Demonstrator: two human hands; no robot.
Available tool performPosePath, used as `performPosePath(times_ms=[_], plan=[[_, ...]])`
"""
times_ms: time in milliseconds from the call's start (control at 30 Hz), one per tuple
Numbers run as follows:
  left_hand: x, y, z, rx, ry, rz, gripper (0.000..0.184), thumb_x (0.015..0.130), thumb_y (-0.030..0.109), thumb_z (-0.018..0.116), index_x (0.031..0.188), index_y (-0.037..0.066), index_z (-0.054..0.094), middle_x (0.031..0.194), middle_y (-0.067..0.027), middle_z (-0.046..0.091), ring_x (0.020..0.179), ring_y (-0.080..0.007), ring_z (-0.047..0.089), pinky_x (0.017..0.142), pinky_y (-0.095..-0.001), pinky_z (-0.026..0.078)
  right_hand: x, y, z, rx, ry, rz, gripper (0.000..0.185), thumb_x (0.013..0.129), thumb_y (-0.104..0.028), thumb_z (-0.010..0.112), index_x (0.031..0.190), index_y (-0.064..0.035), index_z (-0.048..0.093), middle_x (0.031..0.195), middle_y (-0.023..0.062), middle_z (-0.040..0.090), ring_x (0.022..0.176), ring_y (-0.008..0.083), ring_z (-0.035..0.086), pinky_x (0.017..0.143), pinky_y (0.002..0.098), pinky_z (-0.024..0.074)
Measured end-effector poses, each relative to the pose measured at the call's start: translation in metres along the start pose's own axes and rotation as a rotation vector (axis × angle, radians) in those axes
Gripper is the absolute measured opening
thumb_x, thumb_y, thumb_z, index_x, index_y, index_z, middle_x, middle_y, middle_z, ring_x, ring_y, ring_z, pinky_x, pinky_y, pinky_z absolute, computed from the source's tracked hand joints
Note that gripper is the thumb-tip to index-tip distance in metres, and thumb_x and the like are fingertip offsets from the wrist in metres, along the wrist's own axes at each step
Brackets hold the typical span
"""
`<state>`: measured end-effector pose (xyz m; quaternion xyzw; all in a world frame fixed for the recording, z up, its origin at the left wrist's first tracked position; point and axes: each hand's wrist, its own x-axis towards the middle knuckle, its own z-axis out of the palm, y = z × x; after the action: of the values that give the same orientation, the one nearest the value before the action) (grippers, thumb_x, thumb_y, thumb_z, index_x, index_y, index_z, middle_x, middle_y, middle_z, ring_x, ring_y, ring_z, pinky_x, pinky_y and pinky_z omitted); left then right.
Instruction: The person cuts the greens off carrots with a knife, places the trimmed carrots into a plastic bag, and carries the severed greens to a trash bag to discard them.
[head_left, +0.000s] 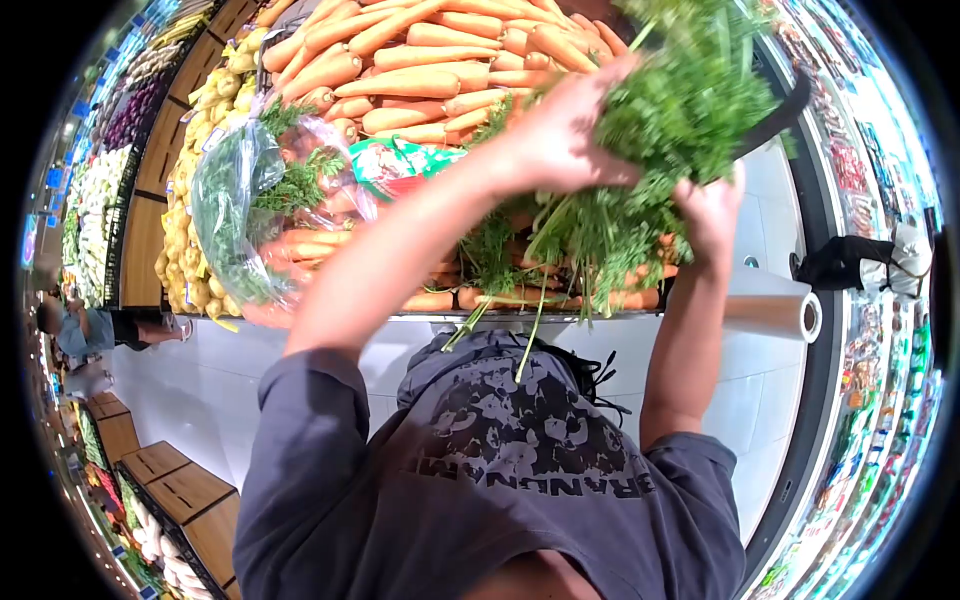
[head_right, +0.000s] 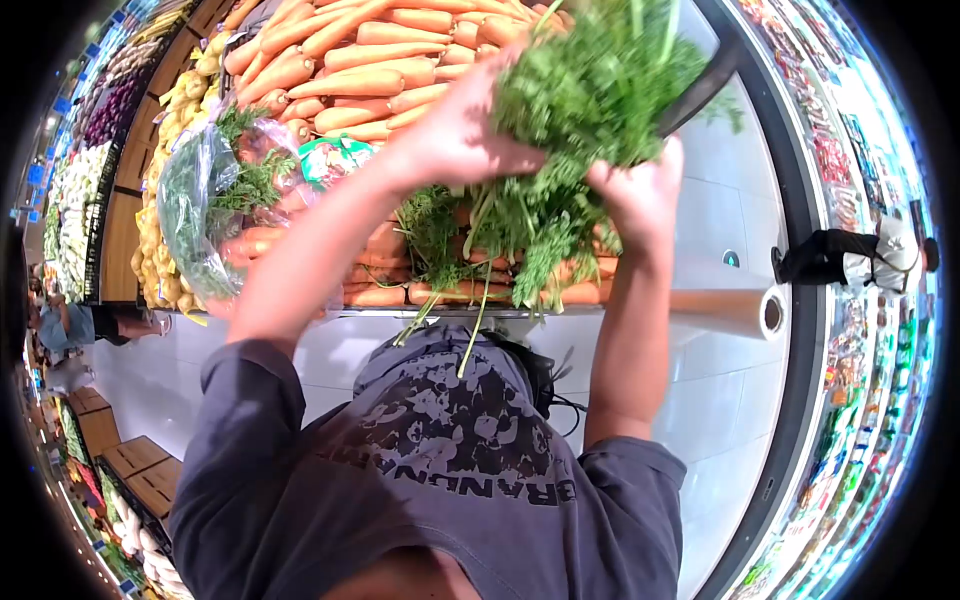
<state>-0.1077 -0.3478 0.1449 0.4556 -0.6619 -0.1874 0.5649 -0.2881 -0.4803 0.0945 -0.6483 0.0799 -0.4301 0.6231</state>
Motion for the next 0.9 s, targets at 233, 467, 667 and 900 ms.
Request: performPosePath(times_ms=[233,467,667,900], plan=[[-0.125,-0.050,0.069,-0.008,0.460,-0.489,0.093,0.078,0.005,0.082,0.156,-0.001,0.031,0.138,-0.0177,0.062,0.126,-0.0234,0.061,0.111,-0.0369,0.046,-0.052,0.026,0.027,-0.284,0.035,0.269,0.092,0.067,0.002,0.087,0.147,0.0002,0.042,0.131,0.0127,0.061,0.119,0.0243,0.063,0.106,0.0379,0.0511],[-0.170,-0.046,0.082,0.641,0.436,-0.883,0.104,0.064,0.016,0.093,0.152,0.035,0.043,0.156,-0.0262,0.017,0.142,-0.0492,0.025,0.115,-0.0627,0.022,-0.097,0.081,0.025,-0.220,-0.223,0.503,0.086,0.074,-0.002,0.087,0.148,0.0008,0.042,0.129,0.0107,0.064,0.116,0.0195,0.063,0.103,0.0351,0.0497],[-0.188,-0.059,0.059,0.718,0.462,-1.142,0.107,0.059,0.043,0.097,0.152,0.030,0.044,0.165,-0.0368,0.005,0.154,-0.0550,0.001,0.119,-0.0688,0.006,-0.101,0.067,0.061,-1.054,0.044,0.150,0.114,0.059,-0.030,0.097,0.155,-0.0161,0.038,0.161,0.0290,0.023,0.129,0.0473,0.055,0.107,0.0519,0.0476],[-0.188,-0.071,0.075,0.709,0.516,-1.075,0.103,0.062,0.036,0.095,0.148,0.025,0.041,0.152,-0.0288,0.034,0.149,-0.0436,0.025,0.116,-0.0640,0.016,-0.124,0.063,0.013,-0.988,0.155,0.030,0.107,0.062,-0.023,0.099,0.152,-0.0084,0.043,0.146,0.0205,0.041,0.133,0.0345,0.048,0.112,0.0440,0.0410]])
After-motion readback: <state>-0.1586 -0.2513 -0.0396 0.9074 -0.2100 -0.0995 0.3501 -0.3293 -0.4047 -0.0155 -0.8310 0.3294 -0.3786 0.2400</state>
